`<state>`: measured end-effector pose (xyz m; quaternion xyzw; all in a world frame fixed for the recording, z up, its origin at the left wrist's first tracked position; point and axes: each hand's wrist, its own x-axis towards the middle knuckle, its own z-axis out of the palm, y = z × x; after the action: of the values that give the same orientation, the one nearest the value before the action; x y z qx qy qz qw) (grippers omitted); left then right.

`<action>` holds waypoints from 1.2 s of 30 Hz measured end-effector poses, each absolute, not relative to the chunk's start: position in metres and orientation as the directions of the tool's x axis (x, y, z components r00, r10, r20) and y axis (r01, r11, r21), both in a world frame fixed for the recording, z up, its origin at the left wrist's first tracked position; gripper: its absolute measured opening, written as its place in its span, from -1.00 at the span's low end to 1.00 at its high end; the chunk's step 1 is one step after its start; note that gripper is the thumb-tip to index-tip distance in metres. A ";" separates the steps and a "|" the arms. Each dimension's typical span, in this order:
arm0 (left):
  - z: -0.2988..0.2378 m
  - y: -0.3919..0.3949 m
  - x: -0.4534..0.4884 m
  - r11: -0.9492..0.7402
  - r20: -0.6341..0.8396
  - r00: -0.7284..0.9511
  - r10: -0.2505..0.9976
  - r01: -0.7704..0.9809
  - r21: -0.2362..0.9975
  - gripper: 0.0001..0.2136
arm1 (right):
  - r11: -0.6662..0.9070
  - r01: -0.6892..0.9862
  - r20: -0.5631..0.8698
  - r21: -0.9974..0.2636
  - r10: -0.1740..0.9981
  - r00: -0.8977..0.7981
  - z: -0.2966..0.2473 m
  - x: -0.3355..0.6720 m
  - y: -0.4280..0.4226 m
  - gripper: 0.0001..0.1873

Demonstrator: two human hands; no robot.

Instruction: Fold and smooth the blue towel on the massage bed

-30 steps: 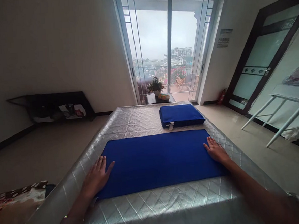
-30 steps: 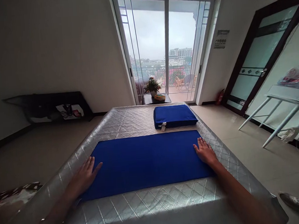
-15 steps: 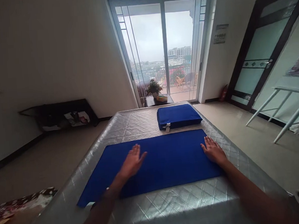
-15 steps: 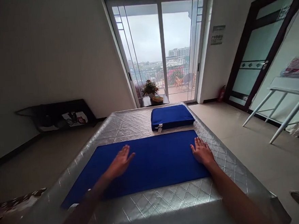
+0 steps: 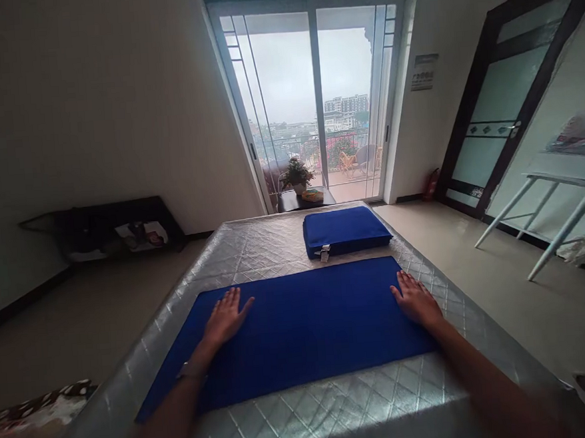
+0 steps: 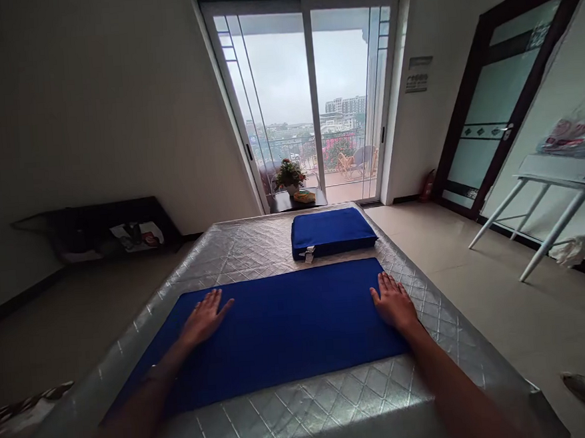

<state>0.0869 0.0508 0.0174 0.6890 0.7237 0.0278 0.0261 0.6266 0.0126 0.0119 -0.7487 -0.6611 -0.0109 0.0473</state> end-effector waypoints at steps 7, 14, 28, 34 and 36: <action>0.006 0.049 0.002 0.234 0.030 -0.239 0.971 0.965 0.115 -0.14 | -0.097 0.995 0.087 -0.017 0.991 0.098 0.006 0.632 0.016 -0.26; 0.008 0.051 0.008 0.275 0.000 -0.277 0.961 0.955 0.116 -0.20 | -0.100 0.994 0.156 0.031 0.983 0.094 0.022 0.619 0.018 -0.31; 0.001 0.049 0.009 0.259 0.129 -0.276 0.953 0.957 0.131 -0.23 | 0.315 0.916 0.021 -0.248 0.947 -0.320 0.045 0.377 0.071 -0.27; -0.007 0.054 0.002 0.248 0.142 -0.261 0.955 0.963 0.106 -0.22 | 0.223 0.953 -0.032 -0.205 0.972 -0.234 0.036 0.443 0.081 -0.26; -0.009 0.055 0.001 0.245 0.136 -0.258 0.957 0.964 0.100 -0.21 | 0.152 0.975 -0.053 -0.161 0.985 -0.162 0.035 0.484 0.084 -0.26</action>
<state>0.0006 0.0548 -0.0092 0.6089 0.7888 0.0813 -0.0233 0.4837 0.0836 0.0352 -0.6465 -0.7581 0.0789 0.0321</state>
